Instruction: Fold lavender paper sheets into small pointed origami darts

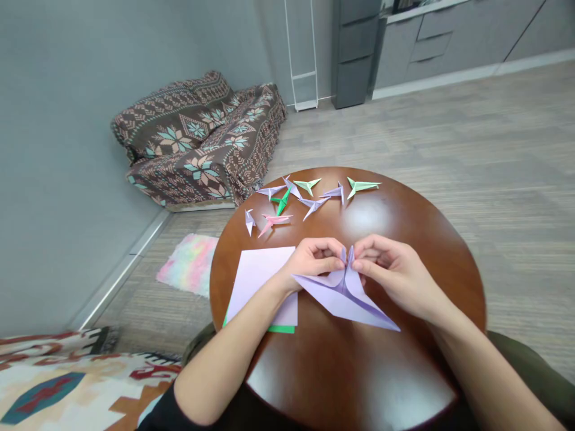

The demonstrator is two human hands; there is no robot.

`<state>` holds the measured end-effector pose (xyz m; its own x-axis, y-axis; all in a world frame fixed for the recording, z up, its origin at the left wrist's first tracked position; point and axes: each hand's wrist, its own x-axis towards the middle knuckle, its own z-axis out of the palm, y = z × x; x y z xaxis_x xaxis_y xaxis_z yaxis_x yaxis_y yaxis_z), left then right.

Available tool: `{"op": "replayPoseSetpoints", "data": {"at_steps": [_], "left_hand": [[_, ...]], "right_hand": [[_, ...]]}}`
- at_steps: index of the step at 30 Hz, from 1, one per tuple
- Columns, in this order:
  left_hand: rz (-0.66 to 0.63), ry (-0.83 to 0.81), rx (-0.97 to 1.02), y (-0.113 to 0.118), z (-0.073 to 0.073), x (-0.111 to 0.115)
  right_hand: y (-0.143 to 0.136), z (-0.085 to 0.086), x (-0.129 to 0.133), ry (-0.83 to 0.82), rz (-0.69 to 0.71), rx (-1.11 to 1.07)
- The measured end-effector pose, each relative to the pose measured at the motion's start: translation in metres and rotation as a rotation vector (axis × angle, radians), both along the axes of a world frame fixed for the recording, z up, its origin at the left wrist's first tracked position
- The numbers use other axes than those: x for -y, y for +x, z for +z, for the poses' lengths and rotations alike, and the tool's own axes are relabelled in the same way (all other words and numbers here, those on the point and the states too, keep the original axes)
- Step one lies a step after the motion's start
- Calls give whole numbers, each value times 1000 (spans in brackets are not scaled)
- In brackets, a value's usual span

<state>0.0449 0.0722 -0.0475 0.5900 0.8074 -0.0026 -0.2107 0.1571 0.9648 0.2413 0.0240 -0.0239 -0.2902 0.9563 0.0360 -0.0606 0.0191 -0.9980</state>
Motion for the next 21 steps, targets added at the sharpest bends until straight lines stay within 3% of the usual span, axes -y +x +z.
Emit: {"op": "replayPoseSetpoints", "data": {"at_steps": [3,8,11,15,19,21], "left_hand": [[2,28,37,1,2,0],[-42,-109,4,1,3,3],[-34,-110,-13,1,5,5],[108,-60,-28,0,8,6],[233,100,-43,1,12,8],[264,152,-88,0,13,8]], "right_hand": [[0,1,1,31,-59,21],[-3,-3,0,69,-88,57],[-2,-4,-2,65,-105,82],[13,2,-5,121,-161,247],[31,14,-1,259,-384,417],[35,20,2,307,-349,430]]}}
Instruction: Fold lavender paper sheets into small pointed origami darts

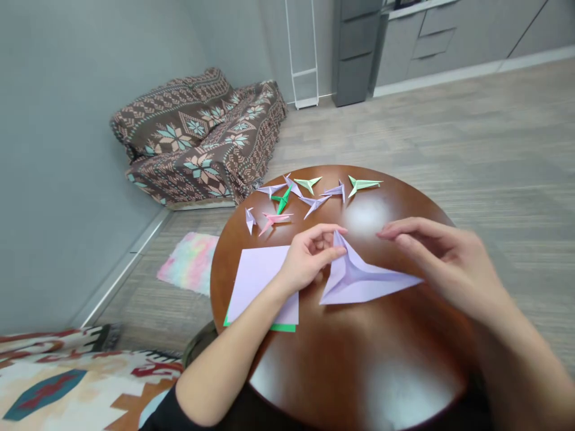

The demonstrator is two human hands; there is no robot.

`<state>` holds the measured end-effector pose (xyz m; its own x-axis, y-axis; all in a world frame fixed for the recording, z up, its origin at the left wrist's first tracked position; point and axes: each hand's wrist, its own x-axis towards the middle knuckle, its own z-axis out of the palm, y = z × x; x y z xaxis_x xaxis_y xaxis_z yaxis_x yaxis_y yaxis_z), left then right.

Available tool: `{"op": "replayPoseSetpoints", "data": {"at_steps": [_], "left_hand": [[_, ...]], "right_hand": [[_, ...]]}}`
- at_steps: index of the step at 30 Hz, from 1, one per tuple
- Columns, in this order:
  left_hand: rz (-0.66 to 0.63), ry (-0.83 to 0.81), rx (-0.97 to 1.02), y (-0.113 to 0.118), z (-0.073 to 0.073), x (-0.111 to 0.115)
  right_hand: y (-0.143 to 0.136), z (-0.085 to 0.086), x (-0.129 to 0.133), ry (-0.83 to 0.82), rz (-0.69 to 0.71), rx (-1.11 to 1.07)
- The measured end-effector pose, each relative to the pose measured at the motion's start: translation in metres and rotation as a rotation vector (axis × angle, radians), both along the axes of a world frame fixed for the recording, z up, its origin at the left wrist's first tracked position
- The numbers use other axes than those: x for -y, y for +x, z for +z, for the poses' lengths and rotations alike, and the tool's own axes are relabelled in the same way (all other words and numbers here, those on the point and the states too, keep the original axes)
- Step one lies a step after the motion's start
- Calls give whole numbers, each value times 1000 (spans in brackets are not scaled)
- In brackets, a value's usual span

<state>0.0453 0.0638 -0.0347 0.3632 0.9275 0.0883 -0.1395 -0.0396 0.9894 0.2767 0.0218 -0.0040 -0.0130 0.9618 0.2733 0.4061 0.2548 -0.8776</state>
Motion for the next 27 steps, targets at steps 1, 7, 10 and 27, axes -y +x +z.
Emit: {"op": "replayPoseSetpoints", "data": {"at_steps": [1,7,10,27], "left_hand": [[13,13,-13,0,0,0],[77,66,48,-1,-1,-5],[106,102,38,-1,-1,-6],[-53,86,-42,2,-5,2]], "right_hand": [[1,2,2,-9,66,7],[2,2,2,-154,333,13],[1,1,1,-223,363,-12],[-26,-24,-4,-99,330,32]]}}
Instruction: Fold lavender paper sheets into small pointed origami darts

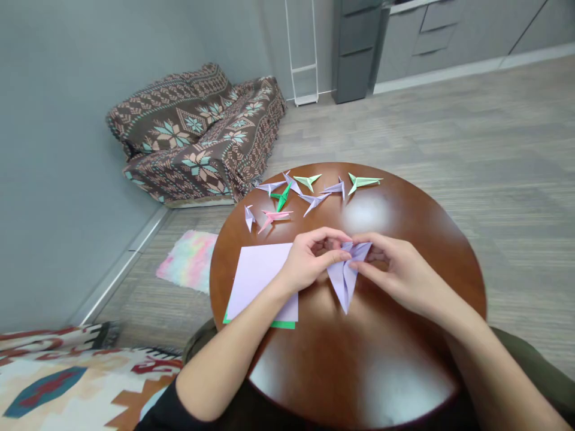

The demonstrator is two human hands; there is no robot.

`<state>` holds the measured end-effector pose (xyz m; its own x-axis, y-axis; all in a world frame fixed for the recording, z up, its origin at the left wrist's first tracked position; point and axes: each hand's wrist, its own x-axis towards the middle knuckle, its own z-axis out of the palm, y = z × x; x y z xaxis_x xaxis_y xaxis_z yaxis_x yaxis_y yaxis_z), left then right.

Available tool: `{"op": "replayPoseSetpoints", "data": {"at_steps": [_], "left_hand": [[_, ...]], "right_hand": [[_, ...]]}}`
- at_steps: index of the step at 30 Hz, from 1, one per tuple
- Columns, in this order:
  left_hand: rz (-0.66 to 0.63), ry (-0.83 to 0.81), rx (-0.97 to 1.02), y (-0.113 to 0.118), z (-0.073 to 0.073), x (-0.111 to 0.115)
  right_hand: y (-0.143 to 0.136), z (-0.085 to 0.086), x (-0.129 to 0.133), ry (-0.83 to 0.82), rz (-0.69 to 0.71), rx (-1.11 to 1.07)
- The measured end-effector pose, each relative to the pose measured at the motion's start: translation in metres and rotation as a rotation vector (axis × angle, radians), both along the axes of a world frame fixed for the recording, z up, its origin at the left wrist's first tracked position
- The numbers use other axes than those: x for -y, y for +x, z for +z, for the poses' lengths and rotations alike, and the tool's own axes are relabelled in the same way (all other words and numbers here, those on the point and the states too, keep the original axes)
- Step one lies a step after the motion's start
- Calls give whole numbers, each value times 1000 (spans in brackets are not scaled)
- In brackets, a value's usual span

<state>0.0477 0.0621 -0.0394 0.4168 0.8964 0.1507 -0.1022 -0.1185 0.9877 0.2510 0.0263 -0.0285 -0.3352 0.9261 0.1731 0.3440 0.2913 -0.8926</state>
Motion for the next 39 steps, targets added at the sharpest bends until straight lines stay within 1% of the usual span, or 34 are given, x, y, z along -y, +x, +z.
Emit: {"op": "replayPoseSetpoints", "data": {"at_steps": [4,9,12,14,15,17,19,23,27,29,32,33,35,37,39], "left_hand": [[-16,-51,-24,1,-1,1],[-34,-124,14,0,-6,-4],[-59,-89,46,1,-6,-6],[-125,-85,66,1,-4,-5],[-177,-109,79,1,-4,-4],[-281,-200,104,1,-3,-2],[-348,-289,117,0,-3,0],[-409,-397,146,-2,-5,2],[-481,-452,190,-3,-9,2],[-429,-453,212,-2,-9,1],[-236,-460,288,-1,-8,-2],[-174,-468,313,-1,-7,-3],[-90,-493,339,0,-4,-4],[-58,-512,340,0,-2,-4],[-75,-519,322,1,-2,-2]], "right_hand": [[1,-1,-3,61,-91,-6],[1,0,-3,28,-64,-92],[0,2,-2,41,-65,-98],[-1,4,-1,53,-58,-80],[-2,4,-1,61,-56,-69],[-2,6,-1,84,-57,-61],[-1,7,-1,119,-76,-54],[-2,5,-2,156,-141,-58],[-3,2,-2,76,-176,-104],[-2,1,-3,32,-248,-172],[3,3,-2,41,-414,-358],[4,3,-2,53,-408,-388],[4,4,0,75,-308,-405],[1,5,3,101,-211,-348],[-4,4,4,120,-185,-291]]}}
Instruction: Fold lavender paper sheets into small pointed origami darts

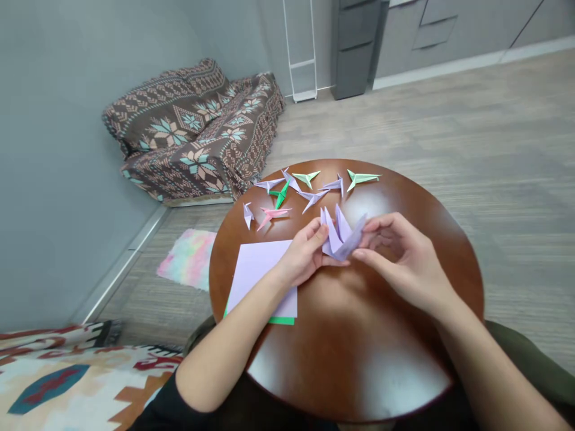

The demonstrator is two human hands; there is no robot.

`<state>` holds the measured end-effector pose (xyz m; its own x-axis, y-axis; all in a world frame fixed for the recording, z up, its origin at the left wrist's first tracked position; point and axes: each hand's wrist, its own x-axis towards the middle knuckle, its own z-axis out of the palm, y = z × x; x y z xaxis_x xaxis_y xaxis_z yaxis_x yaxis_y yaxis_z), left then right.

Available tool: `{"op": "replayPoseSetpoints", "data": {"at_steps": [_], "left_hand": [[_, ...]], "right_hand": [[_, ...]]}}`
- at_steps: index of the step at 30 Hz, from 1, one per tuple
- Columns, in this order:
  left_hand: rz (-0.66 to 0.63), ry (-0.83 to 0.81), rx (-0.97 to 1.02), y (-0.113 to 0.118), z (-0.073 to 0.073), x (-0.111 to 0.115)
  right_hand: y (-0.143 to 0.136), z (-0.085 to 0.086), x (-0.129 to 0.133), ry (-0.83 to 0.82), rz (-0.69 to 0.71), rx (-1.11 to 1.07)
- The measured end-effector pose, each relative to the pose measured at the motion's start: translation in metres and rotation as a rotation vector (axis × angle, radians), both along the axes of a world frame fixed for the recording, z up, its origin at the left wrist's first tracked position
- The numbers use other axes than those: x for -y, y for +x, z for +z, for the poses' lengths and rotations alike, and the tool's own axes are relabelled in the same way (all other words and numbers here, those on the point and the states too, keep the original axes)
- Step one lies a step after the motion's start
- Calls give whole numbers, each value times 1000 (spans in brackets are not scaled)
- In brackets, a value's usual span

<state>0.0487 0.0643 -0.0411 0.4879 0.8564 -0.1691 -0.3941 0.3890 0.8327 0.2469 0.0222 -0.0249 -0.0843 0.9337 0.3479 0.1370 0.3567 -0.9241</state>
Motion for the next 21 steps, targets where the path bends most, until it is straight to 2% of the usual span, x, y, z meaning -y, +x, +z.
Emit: {"op": "replayPoseSetpoints", "data": {"at_steps": [5,9,11,13,16,19,21], "left_hand": [[-139,23,-13,3,-4,4],[-270,149,-66,3,-6,6],[-293,215,-154,2,-6,6],[-294,204,-183,1,-7,6],[-320,143,-160,1,-10,6],[-358,140,-158,3,-11,7],[-409,136,-133,4,-10,8]], "right_hand": [[-6,-4,-1,-30,-50,1],[-4,-6,-4,8,-56,272],[-4,-6,-5,81,-122,384],[-4,-6,-6,147,-193,420],[-4,-6,-6,156,-163,362],[-5,-4,-5,16,-36,232],[-7,-2,-3,-69,-3,144]]}}
